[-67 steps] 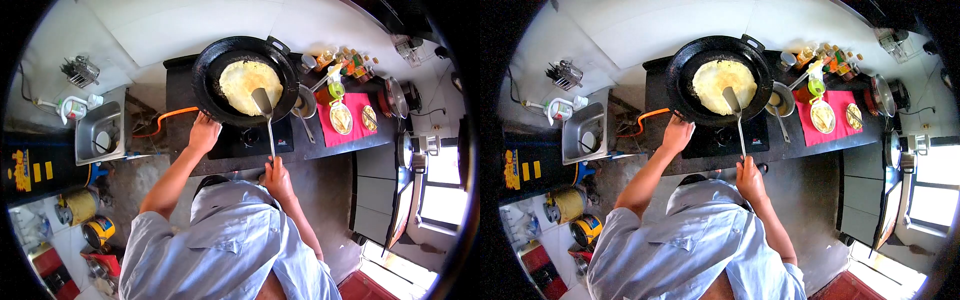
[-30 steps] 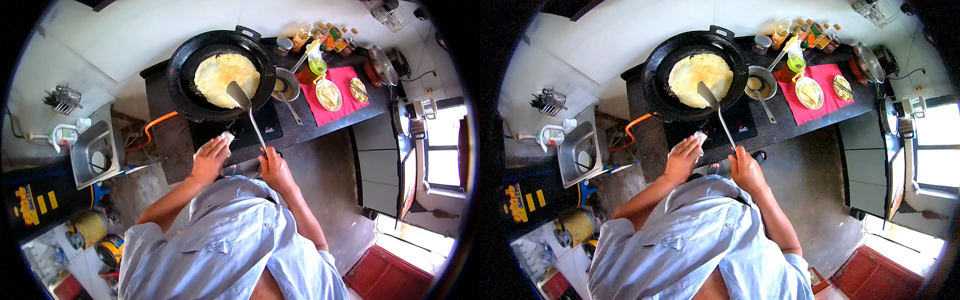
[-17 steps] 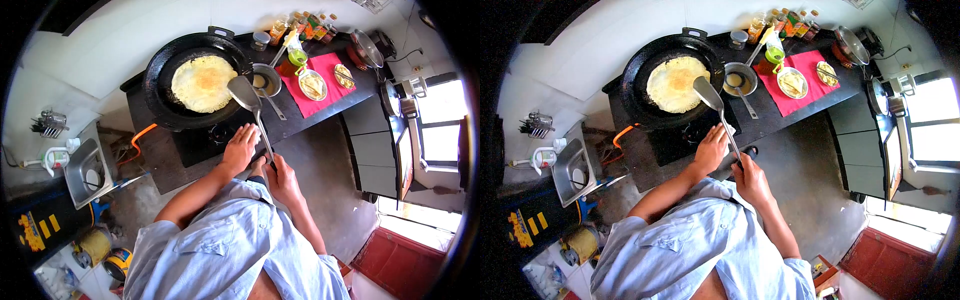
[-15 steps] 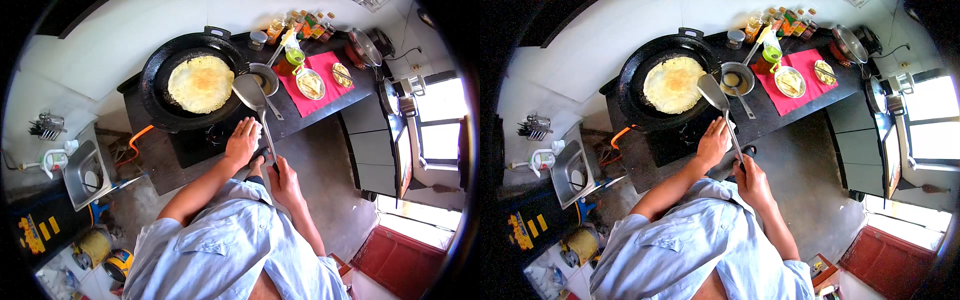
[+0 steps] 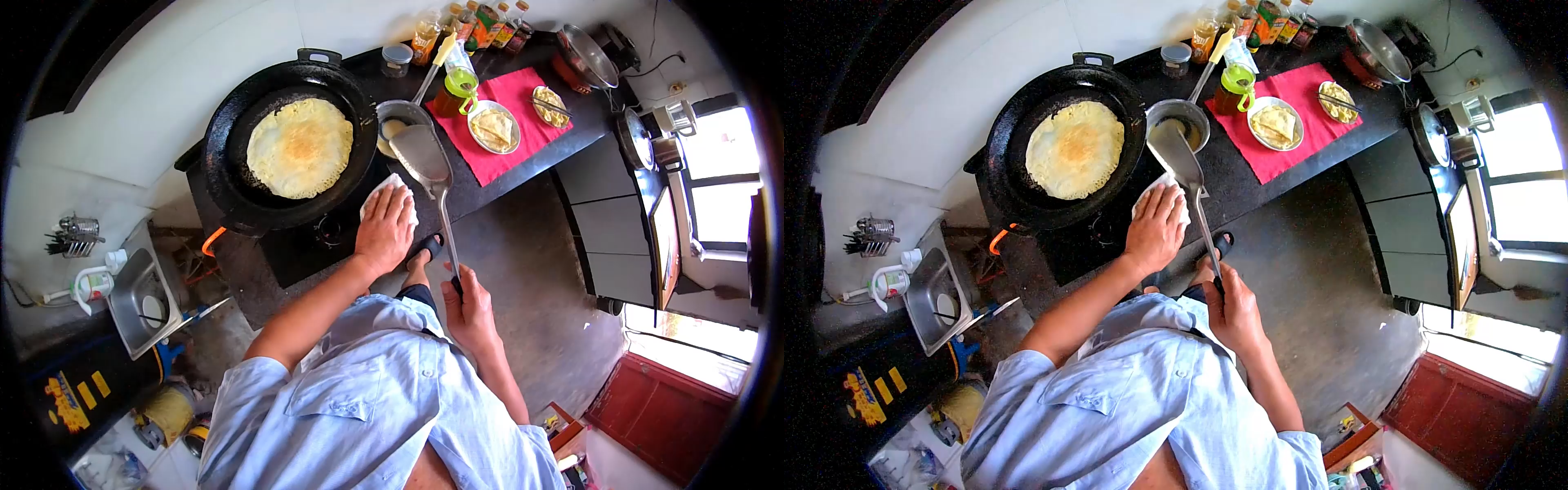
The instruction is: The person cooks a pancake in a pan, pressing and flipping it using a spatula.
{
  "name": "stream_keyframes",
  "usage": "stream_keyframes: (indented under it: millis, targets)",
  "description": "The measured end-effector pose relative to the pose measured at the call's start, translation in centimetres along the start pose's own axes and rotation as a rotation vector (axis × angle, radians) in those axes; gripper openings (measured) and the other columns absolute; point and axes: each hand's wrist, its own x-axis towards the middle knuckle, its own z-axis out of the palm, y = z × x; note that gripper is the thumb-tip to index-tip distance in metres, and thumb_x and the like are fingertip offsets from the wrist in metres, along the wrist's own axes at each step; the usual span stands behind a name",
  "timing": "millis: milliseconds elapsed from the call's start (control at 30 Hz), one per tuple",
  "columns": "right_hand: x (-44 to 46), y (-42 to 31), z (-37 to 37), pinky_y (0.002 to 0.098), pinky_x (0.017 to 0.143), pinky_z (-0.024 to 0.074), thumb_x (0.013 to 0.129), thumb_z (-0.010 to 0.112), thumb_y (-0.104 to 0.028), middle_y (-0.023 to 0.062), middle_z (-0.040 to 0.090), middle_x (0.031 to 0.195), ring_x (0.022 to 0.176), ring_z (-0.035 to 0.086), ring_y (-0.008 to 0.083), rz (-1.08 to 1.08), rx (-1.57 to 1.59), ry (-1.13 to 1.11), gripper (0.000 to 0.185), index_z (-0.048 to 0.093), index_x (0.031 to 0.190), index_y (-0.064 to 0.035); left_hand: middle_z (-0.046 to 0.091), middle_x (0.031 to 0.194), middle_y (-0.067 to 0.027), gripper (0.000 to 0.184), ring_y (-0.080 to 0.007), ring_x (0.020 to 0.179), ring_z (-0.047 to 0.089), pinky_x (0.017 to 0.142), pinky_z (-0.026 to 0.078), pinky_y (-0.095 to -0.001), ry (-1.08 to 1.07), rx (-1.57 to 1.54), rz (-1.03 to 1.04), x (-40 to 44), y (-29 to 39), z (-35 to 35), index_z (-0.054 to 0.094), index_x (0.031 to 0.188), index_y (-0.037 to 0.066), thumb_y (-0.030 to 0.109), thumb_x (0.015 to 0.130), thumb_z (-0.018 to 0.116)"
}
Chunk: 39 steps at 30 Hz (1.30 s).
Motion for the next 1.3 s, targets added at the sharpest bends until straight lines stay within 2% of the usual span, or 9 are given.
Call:
stream_keyframes:
  millis: [100,200,300,433,600,933,1133,1200,1300]
  targets:
    - [0.6,-0.1,-0.9,0.0436,0.079,0.0556,0.103,0.062,-0.007,0.0268,0.070,0.100,0.089,0.071,0.0422,0.117,0.004,-0.093,0.032,0.057,0.134,0.0022,0.046,0.158,-0.0180,0.059,-0.0355,0.154,0.035,0.129,0.023,-0.0466,-0.007,-0.010,-0.051,2.4,-1.1,0.4,0.051,0.151,-0.002,0.032,0.104,0.052]
    - [0.9,0.3,-0.6,0.0383,0.069,0.0507,0.102,0.060,-0.005,0.0220,0.062,0.082,0.069,0.062,0.0311,0.062,0.055,-0.046,0.030,0.058,0.132,0.0008,0.040,0.162,-0.0222,0.060,-0.0375,0.152,0.037,0.128,0.026,-0.0476,-0.019,0.075,-0.149,4.4,-2.5,1.1,0.046,0.153,-0.003,0.032,0.105,0.051]
    - [1.0,0.2,-0.7,0.0378,0.068,0.0504,0.102,0.060,-0.004,0.0217,0.062,0.081,0.068,0.060,0.0303,0.061,0.077,-0.074,0.030,0.058,0.131,0.0011,0.038,0.164,-0.0171,0.067,-0.0358,0.152,0.037,0.126,0.029,-0.0476,-0.054,0.046,-0.382,3.5,-2.3,1.1,0.041,0.158,-0.002,0.032,0.102,0.055]
    - [0.7,0.4,-0.5,0.0368,0.067,0.0498,0.102,0.061,-0.004,0.0211,0.062,0.081,0.068,0.059,0.0289,0.055,0.098,-0.071,0.030,0.059,0.131,0.0014,0.036,0.162,-0.0256,0.073,-0.0459,0.150,0.035,0.124,0.028,-0.0557,-0.208,0.133,-0.481,1.8,-1.1,-0.9,0.035,0.161,-0.004,0.031,0.101,0.057]
    - [0.5,-0.2,-0.9,0.0368,0.079,0.0565,0.103,0.063,-0.003,0.0229,0.070,0.101,0.089,0.074,0.0318,0.142,0.077,-0.149,0.031,0.058,0.133,0.0056,0.031,0.165,-0.0289,0.068,-0.0492,0.154,0.030,0.127,0.025,-0.0560,-0.135,0.100,-0.328,-2.7,-0.1,-0.4,0.043,0.156,-0.005,0.027,0.098,0.060]
    - [-0.7,-0.9,-0.8,0.0378,0.083,0.0575,0.104,0.061,-0.003,0.0210,0.072,0.105,0.094,0.075,0.0314,0.116,0.072,-0.065,0.032,0.058,0.135,0.0051,0.035,0.165,-0.0271,0.059,-0.0456,0.153,0.034,0.127,0.024,-0.0539,0.030,0.008,-0.214,1.2,-1.3,0.4,0.047,0.153,-0.005,0.027,0.104,0.055]
    - [-1.3,-1.4,-0.8,0.0392,0.087,0.0571,0.103,0.060,-0.001,0.0226,0.073,0.112,0.102,0.075,0.0348,0.143,0.069,-0.093,0.032,0.056,0.135,0.0039,0.055,0.152,-0.0188,0.047,-0.0366,0.147,0.046,0.127,0.031,-0.0484,0.038,-0.114,0.049,-2.3,-0.1,1.9,0.061,0.144,0.004,0.021,0.101,0.057]
    - [-1.1,-1.0,-0.4,0.0363,0.070,0.0484,0.103,0.059,-0.003,0.0178,0.060,0.087,0.076,0.058,0.0276,0.047,0.086,-0.002,0.030,0.057,0.132,0.0023,0.056,0.152,-0.0175,0.045,-0.0345,0.149,0.045,0.127,0.031,-0.0471,0.021,-0.132,0.096,-4.6,-0.2,1.0,0.063,0.142,0.005,0.019,0.099,0.059]
    - [-1.4,-1.5,-1.1,0.0388,0.077,0.0525,0.104,0.059,-0.003,0.0209,0.066,0.098,0.087,0.066,0.0344,0.108,0.061,-0.016,0.029,0.056,0.133,0.0023,0.054,0.153,-0.0173,0.047,-0.0345,0.150,0.044,0.127,0.030,-0.0484,-0.039,-0.146,0.186,-6.5,-1.5,0.2,0.062,0.144,0.005,0.020,0.099,0.059]
